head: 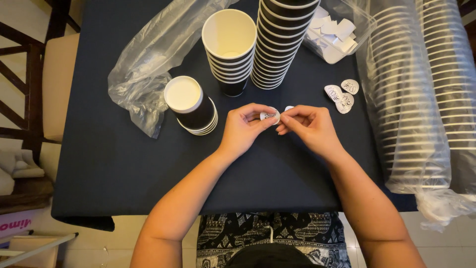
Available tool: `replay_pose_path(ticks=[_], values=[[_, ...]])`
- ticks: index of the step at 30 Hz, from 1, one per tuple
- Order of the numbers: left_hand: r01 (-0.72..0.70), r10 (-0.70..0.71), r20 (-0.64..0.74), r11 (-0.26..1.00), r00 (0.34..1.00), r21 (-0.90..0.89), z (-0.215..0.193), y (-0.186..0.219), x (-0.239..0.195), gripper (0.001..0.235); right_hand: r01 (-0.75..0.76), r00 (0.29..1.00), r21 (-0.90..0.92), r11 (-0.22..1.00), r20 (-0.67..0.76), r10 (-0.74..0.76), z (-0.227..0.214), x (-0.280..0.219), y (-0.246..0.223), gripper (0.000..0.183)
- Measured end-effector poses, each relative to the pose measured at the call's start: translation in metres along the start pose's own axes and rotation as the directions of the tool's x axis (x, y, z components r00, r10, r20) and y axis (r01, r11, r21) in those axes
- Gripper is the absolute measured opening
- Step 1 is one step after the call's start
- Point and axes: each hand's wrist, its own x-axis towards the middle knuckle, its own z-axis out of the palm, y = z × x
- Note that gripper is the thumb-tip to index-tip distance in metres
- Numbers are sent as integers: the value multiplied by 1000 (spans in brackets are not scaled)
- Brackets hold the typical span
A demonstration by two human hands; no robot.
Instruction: Peeling circular logo stickers and applying them to the sides of black and white striped paper cups.
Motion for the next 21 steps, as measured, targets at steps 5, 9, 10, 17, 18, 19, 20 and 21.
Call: replay_pose_path(ticks=[5,9,10,17,18,19,20,21], values=[[-83,87,-46,992,995,91,5,-4,-2,23,26,999,-110,994,-36,-30,4,-1,-1,8],[-326,386,-20,804,922,498,2,4,-5,14,134,983,-388,912,-68,-173,4,-1,0,6],[-326,387,-20,803,922,498,1,3,-5,14,134,983,-389,911,-67,-173,4,-1,0,6],[-158,166,-1,938,986,308,12,12,-8,22,132,987,-343,930,-36,-154,9,-3,-11,6],[-87,87,9,965,996,247,13,11,-9,22,124,990,-315,941,-28,-140,11,-4,-14,6],[-87,88,10,965,996,246,13,13,-8,22,124,990,-316,941,-28,-140,10,-3,-12,6],[-42,40,15,974,999,223,13,14,-7,22,116,991,-292,949,-26,-129,9,-2,-11,6],[4,-8,21,980,1000,201,13,15,-6,22,109,993,-267,957,-22,-119,8,-2,-10,7]])
